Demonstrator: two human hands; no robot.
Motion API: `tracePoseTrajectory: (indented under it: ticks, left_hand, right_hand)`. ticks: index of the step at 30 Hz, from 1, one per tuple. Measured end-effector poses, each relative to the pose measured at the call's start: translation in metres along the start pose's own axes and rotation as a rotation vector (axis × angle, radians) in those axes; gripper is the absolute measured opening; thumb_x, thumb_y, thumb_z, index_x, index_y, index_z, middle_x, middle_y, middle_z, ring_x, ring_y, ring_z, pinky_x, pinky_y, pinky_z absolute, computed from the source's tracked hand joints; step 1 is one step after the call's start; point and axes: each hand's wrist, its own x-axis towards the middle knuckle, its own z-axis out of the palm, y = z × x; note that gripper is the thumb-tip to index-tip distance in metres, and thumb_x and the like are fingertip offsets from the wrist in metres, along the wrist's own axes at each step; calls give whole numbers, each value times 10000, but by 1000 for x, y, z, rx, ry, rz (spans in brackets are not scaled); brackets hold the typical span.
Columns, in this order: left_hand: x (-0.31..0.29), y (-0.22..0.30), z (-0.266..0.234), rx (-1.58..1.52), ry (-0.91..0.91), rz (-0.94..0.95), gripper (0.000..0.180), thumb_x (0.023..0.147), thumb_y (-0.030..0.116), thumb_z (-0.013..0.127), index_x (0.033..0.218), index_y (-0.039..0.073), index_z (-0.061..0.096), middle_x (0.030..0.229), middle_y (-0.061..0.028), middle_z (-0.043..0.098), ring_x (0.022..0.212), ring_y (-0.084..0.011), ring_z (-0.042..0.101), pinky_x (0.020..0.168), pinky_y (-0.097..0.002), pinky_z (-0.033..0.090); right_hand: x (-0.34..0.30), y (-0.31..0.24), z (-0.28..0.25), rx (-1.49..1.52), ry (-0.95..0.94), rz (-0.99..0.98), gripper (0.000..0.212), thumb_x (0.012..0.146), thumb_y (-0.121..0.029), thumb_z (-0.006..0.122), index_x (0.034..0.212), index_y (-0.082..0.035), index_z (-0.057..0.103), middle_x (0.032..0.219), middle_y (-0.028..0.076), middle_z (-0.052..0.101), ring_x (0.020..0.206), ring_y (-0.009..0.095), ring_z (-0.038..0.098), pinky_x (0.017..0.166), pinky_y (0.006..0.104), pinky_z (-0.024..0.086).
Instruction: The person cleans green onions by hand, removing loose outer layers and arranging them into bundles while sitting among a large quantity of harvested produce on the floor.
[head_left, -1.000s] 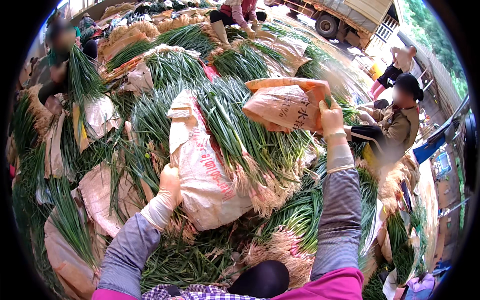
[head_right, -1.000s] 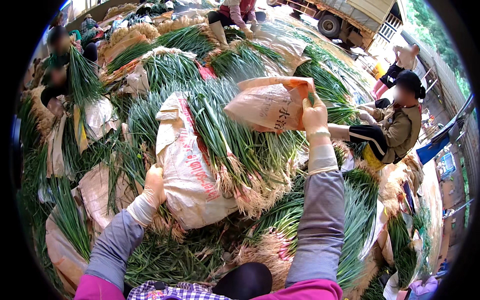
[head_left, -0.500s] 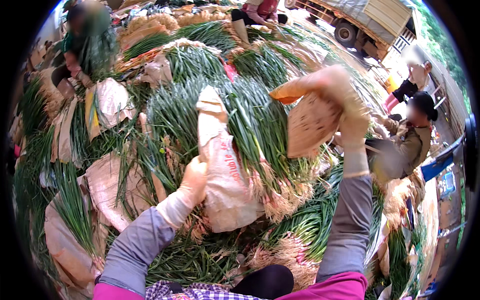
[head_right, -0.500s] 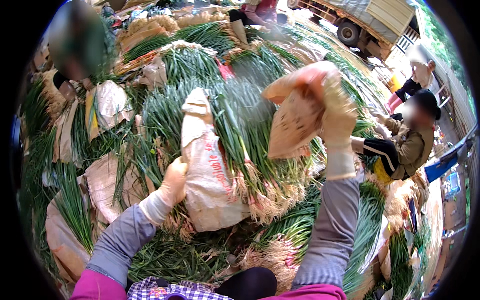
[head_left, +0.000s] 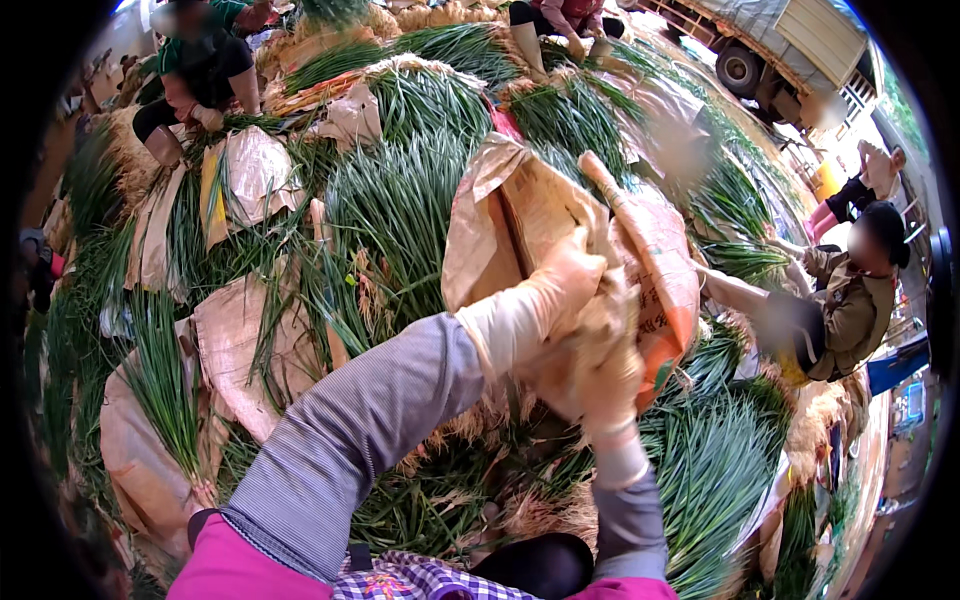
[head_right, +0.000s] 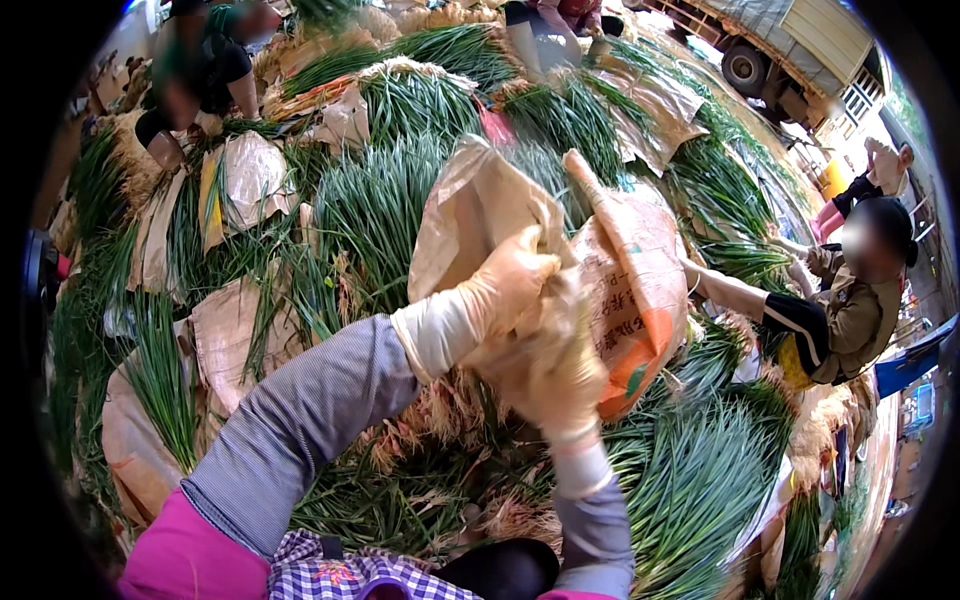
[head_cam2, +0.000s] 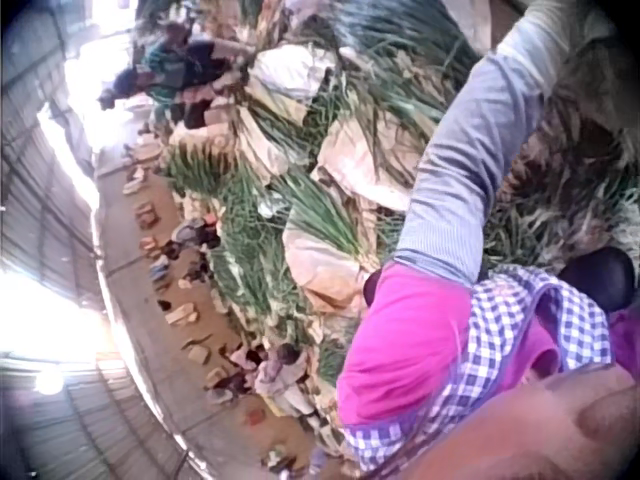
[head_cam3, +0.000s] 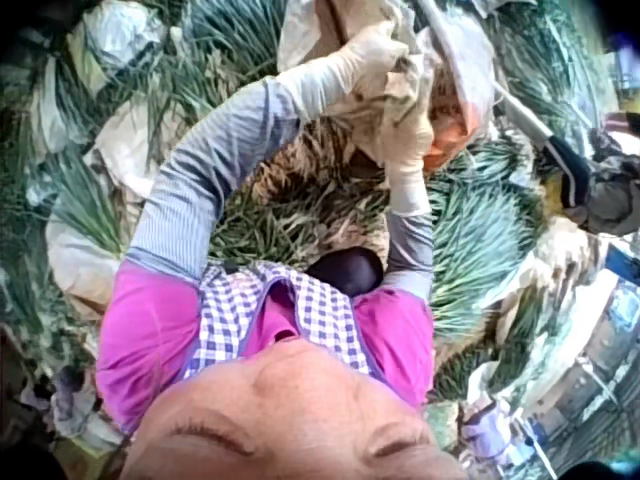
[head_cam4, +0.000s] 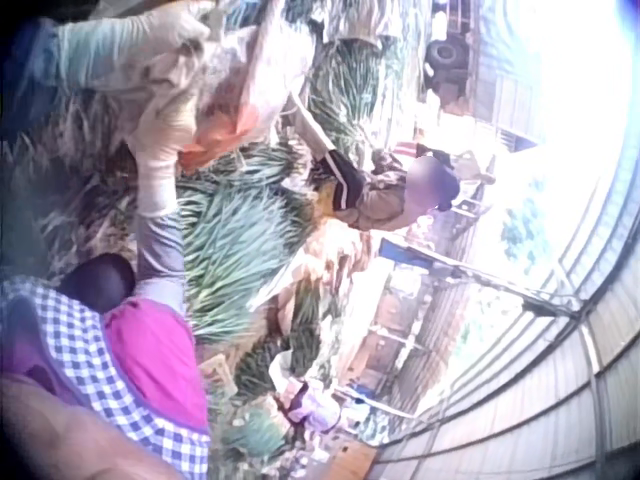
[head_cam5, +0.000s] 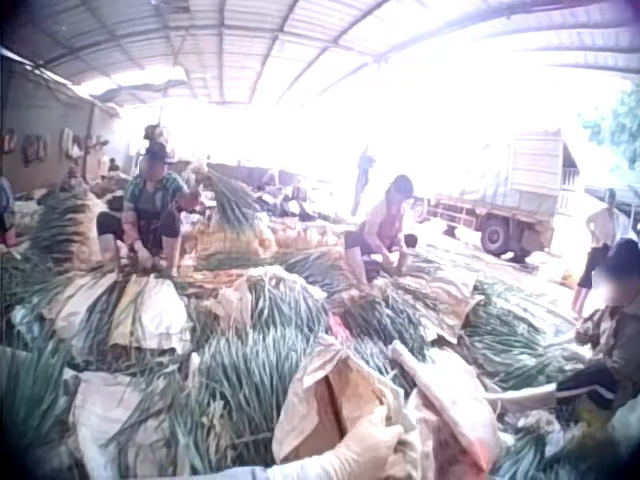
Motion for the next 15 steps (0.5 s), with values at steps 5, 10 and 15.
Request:
tracePoseTrajectory:
  ticks: [5,10,15]
  left_hand:
    - [5,-10,-24,386,-125,525,440,869,44,555,1289,44,427,1193,-105,562,1084,-217,557,869,-293,480]
    - [-14,-39,-28,1192,-157,763,552,806,319,627,1320,204,459,1378,-188,375,1287,-380,337,1036,-541,254]
    - [0,-87,-42,1342,-205,658,608,802,379,622,1365,328,399,1469,-201,230,1362,-395,214,1053,-603,204]
  right_hand:
    - [60,163,-24,-456,190,160,400,905,-236,527,1253,-39,508,1023,226,628,751,378,632,615,391,507]
    - [73,286,-28,-219,154,538,396,864,-276,584,1227,-125,537,944,166,667,845,315,644,723,389,485]
    - [31,243,34,-404,-135,763,472,827,-265,608,1264,-138,483,1039,191,637,982,359,604,823,433,471]
